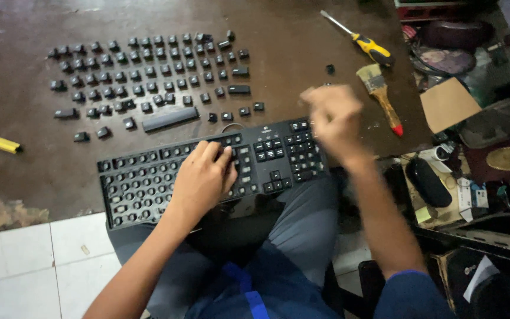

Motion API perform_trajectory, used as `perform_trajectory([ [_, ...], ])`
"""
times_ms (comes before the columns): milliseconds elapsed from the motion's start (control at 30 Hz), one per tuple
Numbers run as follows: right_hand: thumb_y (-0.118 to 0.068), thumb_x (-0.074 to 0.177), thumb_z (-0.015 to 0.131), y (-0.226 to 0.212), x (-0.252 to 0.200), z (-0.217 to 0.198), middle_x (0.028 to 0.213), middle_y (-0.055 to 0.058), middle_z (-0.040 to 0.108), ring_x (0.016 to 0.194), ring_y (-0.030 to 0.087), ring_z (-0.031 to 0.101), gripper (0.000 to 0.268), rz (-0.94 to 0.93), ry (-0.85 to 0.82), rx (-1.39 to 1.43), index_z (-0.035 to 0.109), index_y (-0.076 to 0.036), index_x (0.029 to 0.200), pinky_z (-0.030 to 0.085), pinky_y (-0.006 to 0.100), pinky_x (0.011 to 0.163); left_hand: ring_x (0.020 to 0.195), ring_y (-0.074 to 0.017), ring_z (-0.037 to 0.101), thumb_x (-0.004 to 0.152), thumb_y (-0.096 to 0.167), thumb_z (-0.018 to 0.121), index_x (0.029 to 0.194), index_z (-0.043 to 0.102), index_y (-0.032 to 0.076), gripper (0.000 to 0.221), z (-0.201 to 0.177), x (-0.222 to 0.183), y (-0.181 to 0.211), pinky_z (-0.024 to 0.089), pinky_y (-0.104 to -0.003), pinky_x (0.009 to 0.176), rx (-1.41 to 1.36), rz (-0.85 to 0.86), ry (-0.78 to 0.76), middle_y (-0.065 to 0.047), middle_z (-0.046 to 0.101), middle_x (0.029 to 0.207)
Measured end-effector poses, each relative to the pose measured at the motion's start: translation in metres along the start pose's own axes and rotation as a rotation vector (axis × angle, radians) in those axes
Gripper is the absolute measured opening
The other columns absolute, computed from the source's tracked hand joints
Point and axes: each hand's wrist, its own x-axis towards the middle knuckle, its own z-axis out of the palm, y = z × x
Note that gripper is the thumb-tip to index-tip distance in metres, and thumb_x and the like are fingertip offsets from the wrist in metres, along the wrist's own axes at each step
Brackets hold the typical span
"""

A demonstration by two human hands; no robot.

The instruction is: Reassembling a computer keyboard by attaching keycaps to the switches and using a screwdriver for assembly.

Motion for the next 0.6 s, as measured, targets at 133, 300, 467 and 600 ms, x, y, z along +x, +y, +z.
perform_trajectory([
  [133,0.003,0.096,0.077,0.062,-0.002,-0.020,0.118,0.024,0.073,0.109,0.041,0.070,0.036,0.120,-0.211,-0.265,0.078,0.005,0.132,0.057,0.046,0.092,0.095,-0.0311,0.065,0.088,0.016,0.075,0.116,0.080,0.003,0.031,-0.014,0.013,0.019,0.052,-0.038,0.081,-0.070,-0.119,0.016,-0.015,0.069,0.102],
  [300,-0.010,0.094,0.079,0.119,-0.018,0.012,0.113,0.011,0.076,0.104,0.031,0.073,0.027,-0.016,-0.349,-0.399,0.083,-0.012,0.120,0.061,0.039,0.089,0.129,-0.0403,0.062,0.088,0.017,0.074,0.123,0.080,0.008,0.036,0.007,0.036,0.066,0.051,-0.044,0.095,-0.257,-0.083,0.107,-0.021,0.069,0.132],
  [467,-0.009,0.095,0.080,0.111,-0.019,0.009,0.106,0.013,0.077,0.100,0.032,0.074,0.018,-0.045,-0.322,-0.335,0.084,-0.009,0.112,0.062,0.039,0.084,0.137,-0.0409,0.058,0.090,0.026,0.077,0.123,0.080,0.010,0.037,0.035,0.042,0.077,0.049,-0.047,0.103,-0.257,-0.069,0.117,-0.020,0.067,0.137],
  [600,-0.002,0.091,0.088,0.053,-0.018,-0.017,0.107,0.017,0.078,0.100,0.034,0.074,0.023,0.102,-0.227,-0.060,0.084,-0.003,0.113,0.063,0.037,0.073,0.140,-0.0388,0.057,0.090,0.033,0.076,0.121,0.081,0.016,0.036,0.044,0.040,0.073,0.046,-0.049,0.108,-0.270,-0.062,0.062,-0.016,0.068,0.138],
])
